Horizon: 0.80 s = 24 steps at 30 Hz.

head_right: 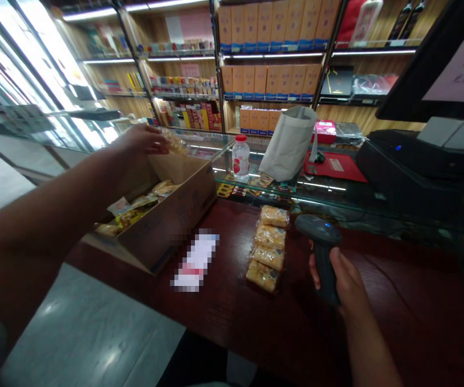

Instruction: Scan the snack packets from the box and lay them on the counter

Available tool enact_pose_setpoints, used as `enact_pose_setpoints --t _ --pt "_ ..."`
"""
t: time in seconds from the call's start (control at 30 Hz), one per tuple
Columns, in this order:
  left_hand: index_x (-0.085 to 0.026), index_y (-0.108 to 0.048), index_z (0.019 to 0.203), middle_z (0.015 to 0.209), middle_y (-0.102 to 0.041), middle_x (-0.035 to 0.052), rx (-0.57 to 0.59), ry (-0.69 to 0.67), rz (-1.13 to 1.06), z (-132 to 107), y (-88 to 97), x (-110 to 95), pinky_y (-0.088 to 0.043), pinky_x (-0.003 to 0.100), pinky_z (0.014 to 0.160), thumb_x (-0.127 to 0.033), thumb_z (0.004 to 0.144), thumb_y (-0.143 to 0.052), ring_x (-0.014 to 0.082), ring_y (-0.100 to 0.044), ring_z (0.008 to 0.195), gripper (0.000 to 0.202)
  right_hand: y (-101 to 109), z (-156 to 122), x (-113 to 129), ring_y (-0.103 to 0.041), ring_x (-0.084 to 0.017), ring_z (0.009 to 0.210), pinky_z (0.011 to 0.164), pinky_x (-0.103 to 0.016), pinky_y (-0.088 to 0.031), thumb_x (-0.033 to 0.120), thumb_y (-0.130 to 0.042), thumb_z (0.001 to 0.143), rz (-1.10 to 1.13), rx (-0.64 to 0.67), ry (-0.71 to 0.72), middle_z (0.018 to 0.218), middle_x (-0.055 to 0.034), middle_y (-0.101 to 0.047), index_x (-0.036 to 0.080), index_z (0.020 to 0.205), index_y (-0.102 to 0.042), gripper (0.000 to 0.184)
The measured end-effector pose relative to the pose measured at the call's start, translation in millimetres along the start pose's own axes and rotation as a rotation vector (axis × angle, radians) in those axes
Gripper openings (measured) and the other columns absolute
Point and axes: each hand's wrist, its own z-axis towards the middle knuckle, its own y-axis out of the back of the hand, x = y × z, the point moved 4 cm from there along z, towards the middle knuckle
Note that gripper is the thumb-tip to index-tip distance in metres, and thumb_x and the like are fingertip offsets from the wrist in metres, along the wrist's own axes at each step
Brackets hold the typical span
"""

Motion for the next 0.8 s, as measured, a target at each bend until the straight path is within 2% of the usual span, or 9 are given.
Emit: enact_pose_setpoints --t 0.07,0.13,0.23,0.33,0.47,0.6,0.8 --pt "0.011 -0.052 0.115 0.112 -0.069 0.0176 0.052 0.014 -0.124 -23.6 -4.4 -28.7 -0.051 0.046 0.097 0.002 0.089 -0.061 0.0182 -0.070 0.099 0.029 -0.7 -1.4 0.6 -0.054 -0.014 0.049 0.040 -0.024 -0.045 0.063 -0.067 0.088 0.012 0.018 0.010 0.068 -0.0037 -0.067 0.021 0.093 -0.073 0.043" --pt "0.005 -0.052 0.120 0.112 -0.069 0.0135 0.111 -0.035 -0.280 -56.2 -17.7 -52.7 -0.051 0.043 0.098 0.004 0.088 -0.061 0.0154 -0.070 0.097 0.032 -1.5 -3.1 1.8 -0.053 -0.013 0.048 0.040 -0.023 -0.044 0.062 -0.064 0.091 0.024 0.026 0.030 0.069 -0.0034 -0.067 0.020 0.098 -0.074 0.044" --pt "-0.004 -0.060 0.110 0.100 -0.072 0.0061 0.191 -0.099 -0.468 -111.2 -48.1 -66.0 -0.056 0.038 0.092 -0.001 0.082 -0.070 0.0142 -0.072 0.088 0.030 -0.7 -5.0 3.5 -0.053 -0.012 0.048 0.040 -0.023 -0.044 0.065 -0.064 0.090 0.035 0.020 0.056 0.073 -0.0030 -0.068 0.020 0.102 -0.073 0.048" --pt "-0.010 -0.066 0.105 0.096 -0.074 0.0058 0.265 -0.048 -0.629 -158.2 -83.5 -50.0 -0.059 0.031 0.082 -0.014 0.071 -0.084 0.0157 -0.072 0.084 0.039 0.7 -8.3 5.3 -0.053 -0.013 0.047 0.040 -0.024 -0.044 0.069 -0.066 0.086 0.026 0.023 0.070 0.072 -0.0033 -0.068 0.019 0.101 -0.072 0.052" --pt "-0.015 -0.067 0.107 0.093 -0.074 0.0034 0.205 0.029 -0.747 -198.0 -121.1 -11.6 -0.058 0.028 0.077 -0.024 0.064 -0.090 0.0154 -0.071 0.081 0.049 -3.9 -23.4 12.5 -0.055 -0.014 0.047 0.041 -0.024 -0.044 0.065 -0.065 0.089 -0.009 0.016 0.098 0.070 -0.0035 -0.068 0.019 0.100 -0.071 0.048" --pt "-0.016 -0.067 0.105 0.092 -0.072 0.0017 0.116 0.072 -0.769 -219.7 -145.0 13.5 -0.057 0.028 0.080 -0.023 0.061 -0.090 0.0141 -0.069 0.081 0.050 -19.3 -47.7 22.6 -0.053 -0.013 0.046 0.043 -0.024 -0.041 0.062 -0.058 0.095 -0.132 0.052 0.130 0.059 -0.0012 -0.062 0.019 0.085 -0.068 0.045" --pt "-0.016 -0.067 0.105 0.099 -0.072 0.0043 0.079 0.038 -0.747 -230.7 -158.3 15.3 -0.055 0.033 0.090 -0.023 0.062 -0.088 0.0168 -0.070 0.090 0.047 -42.3 -75.2 24.3 -0.054 -0.013 0.051 0.048 -0.023 -0.042 0.058 -0.054 0.099 -0.234 0.239 0.167 0.062 0.0007 -0.060 0.020 0.085 -0.065 0.042"
